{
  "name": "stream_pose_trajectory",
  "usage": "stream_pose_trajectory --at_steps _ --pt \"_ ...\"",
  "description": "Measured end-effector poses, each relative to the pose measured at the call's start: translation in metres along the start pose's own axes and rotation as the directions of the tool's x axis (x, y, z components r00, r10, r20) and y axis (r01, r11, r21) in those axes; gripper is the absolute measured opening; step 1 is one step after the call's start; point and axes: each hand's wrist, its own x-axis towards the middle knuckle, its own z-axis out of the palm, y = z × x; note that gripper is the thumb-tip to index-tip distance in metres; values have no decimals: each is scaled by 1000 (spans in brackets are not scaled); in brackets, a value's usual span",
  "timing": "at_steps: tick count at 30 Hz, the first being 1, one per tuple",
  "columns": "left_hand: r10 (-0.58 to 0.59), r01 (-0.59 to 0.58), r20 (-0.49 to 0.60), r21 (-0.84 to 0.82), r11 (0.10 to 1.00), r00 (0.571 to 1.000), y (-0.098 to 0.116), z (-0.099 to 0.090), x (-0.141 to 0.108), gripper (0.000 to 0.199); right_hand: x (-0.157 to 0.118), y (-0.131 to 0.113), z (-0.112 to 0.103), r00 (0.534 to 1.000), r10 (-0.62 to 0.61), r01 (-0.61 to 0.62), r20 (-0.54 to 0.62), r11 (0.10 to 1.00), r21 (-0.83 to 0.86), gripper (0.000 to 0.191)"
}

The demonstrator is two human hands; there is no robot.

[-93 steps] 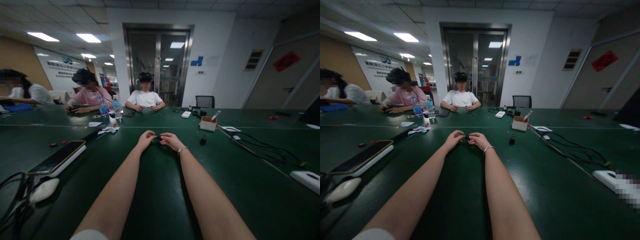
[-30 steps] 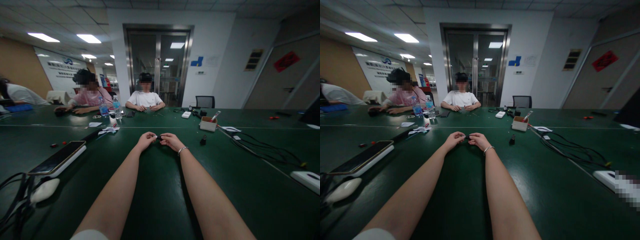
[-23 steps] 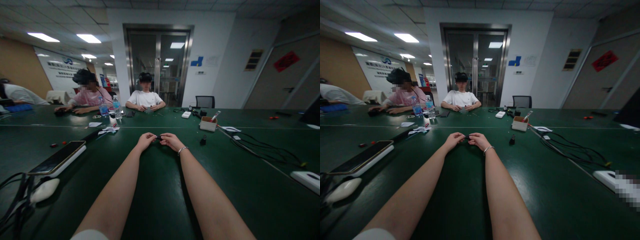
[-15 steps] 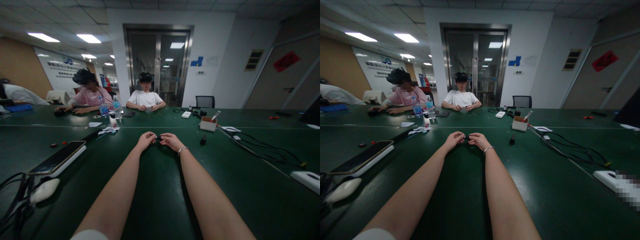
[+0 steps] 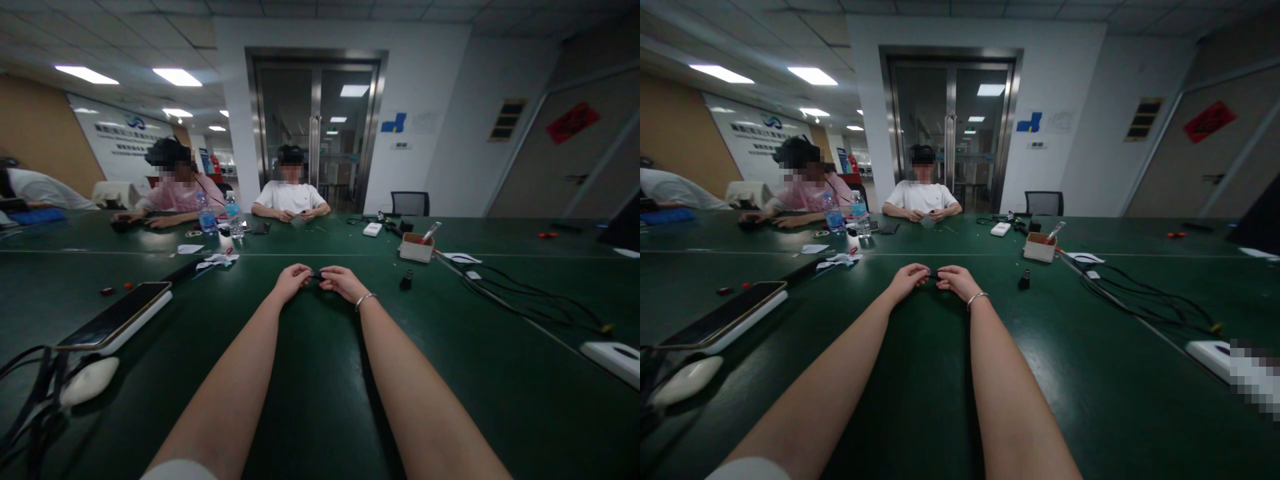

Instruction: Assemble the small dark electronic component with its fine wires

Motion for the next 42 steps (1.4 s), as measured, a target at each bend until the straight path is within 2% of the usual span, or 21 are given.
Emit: stream_pose_trajectory --at_steps 12,14,17,21,24,27,29,31,34,37,40,42 --pt "-38 38 2 27 999 999 -5 0 4 34 2 3 -1 1000 -11 12 15 998 -58 21" --pt "-33 33 -8 19 999 999 -6 0 4 33 4 5 0 999 -42 44 14 993 -107 23" --pt "-20 20 -25 11 1000 999 -7 0 5 30 9 9 2 993 -121 116 2 950 -291 24" --pt "-33 34 -41 15 999 999 -7 2 4 24 13 12 5 978 -203 190 47 777 -600 32" --pt "-28 30 -48 40 999 998 -5 3 3 22 11 10 9 961 -263 224 89 543 -810 27" --pt "32 -22 -70 145 989 997 -2 4 1 22 7 7 14 951 -298 175 81 303 -937 27" --pt "106 -87 -63 244 966 992 2 5 -2 21 5 6 17 956 -284 140 71 230 -963 34" --pt "161 -144 -33 305 942 986 6 8 -4 21 6 5 18 972 -226 123 65 251 -960 40" --pt "139 -139 24 305 942 990 11 15 -7 20 6 -6 12 994 -82 103 75 414 -904 39" --pt "65 -84 79 279 957 995 14 18 -11 22 0 -33 -4 995 0 80 97 557 -827 30" --pt "11 -36 88 284 958 996 18 9 -11 25 -13 -73 -32 993 -95 6 -66 607 -795 23" --pt "-46 32 36 320 947 998 22 -5 -9 27 -26 -97 -58 952 -251 18 -176 619 -785 21"
